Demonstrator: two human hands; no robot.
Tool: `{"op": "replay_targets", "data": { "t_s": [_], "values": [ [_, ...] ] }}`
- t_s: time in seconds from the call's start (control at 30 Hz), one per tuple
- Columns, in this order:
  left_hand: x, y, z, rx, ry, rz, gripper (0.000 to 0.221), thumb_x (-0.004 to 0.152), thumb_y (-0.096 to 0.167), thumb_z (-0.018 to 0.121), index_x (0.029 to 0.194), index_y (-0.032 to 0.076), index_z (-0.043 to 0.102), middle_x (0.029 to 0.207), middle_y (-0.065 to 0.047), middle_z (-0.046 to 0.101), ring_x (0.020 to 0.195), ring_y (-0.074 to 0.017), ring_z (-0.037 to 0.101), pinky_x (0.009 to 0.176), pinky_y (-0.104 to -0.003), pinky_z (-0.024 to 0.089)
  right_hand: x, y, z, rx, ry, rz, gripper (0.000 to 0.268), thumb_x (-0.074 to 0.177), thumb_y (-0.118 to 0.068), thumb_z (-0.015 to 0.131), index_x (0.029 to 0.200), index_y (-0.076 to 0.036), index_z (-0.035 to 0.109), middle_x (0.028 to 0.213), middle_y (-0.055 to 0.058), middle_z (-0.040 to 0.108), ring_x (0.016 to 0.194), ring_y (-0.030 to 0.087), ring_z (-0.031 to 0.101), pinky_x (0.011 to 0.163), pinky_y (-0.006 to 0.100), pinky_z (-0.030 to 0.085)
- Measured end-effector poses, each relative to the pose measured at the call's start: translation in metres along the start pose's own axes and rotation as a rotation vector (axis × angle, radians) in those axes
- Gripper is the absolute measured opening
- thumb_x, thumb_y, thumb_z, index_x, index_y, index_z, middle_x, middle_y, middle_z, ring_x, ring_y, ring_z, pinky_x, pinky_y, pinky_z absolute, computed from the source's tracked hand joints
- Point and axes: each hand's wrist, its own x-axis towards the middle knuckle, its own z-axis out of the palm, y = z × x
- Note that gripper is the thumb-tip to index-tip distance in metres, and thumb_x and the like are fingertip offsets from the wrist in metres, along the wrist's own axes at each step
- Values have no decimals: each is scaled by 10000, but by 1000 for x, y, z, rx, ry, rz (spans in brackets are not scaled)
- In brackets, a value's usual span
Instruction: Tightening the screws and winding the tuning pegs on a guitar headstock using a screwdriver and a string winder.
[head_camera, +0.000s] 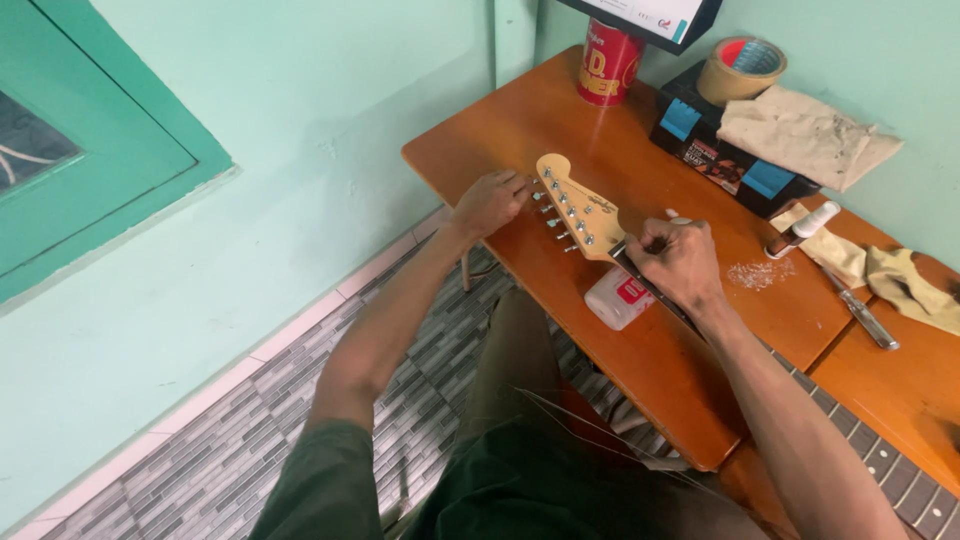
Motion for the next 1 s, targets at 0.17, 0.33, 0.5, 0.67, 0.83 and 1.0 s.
{"op": "replay_targets", "data": {
  "t_s": [0.17, 0.33, 0.5, 0.67, 0.83, 1.0],
  "values": [
    [6, 7, -23, -378, 0, -327, 181, 949, 211, 718, 1011, 41, 724, 911, -121, 692, 834, -252, 680, 742, -319, 540, 1, 7, 4, -34, -2, 4, 246, 823, -241, 789, 652, -138, 645, 529, 108, 597, 482, 291, 591, 484, 367, 427],
    [15, 20, -45, -1407, 54, -1141, 407, 931, 384, 685, 934, -12, 780, 793, -126, 773, 571, -120, 665, 574, -257, 563, 0, -4, -2, -14, -20, 9, 232, 822, -204, 768, 653, -120, 634, 527, 130, 588, 478, 295, 574, 494, 383, 424],
    [21, 16, -30, -1557, 174, -1180, 348, 770, 149, 923, 1002, -58, 766, 918, -224, 759, 633, -141, 675, 525, -287, 560, 0, -2, 2, -22, -18, 20, 195, 795, -213, 760, 651, -139, 652, 537, 119, 600, 514, 314, 612, 518, 385, 454],
    [8, 9, -11, -607, 27, -443, 176, 975, 94, 631, 1064, -32, 716, 1032, -192, 712, 925, -282, 705, 837, -388, 594, -2, 4, 3, -32, -16, 18, 224, 825, -234, 777, 663, -140, 656, 554, 119, 611, 525, 312, 614, 516, 389, 450],
    [11, 8, -27, -522, 86, -386, 222, 918, 141, 706, 703, 96, 667, 606, -50, 633, 548, -202, 580, 598, -307, 491, -2, 2, 2, -27, -22, 43, 216, 829, -236, 768, 672, -131, 663, 561, 130, 622, 531, 307, 621, 551, 385, 481],
    [12, 12, -34, -1452, 30, -1114, 433, 901, 215, 800, 1171, -106, 696, 956, -158, 732, 751, -137, 705, 717, -328, 626, -2, 1, 3, -22, -21, 34, 219, 833, -225, 771, 670, -132, 658, 566, 142, 616, 548, 332, 628, 535, 398, 461]
  ]
}}
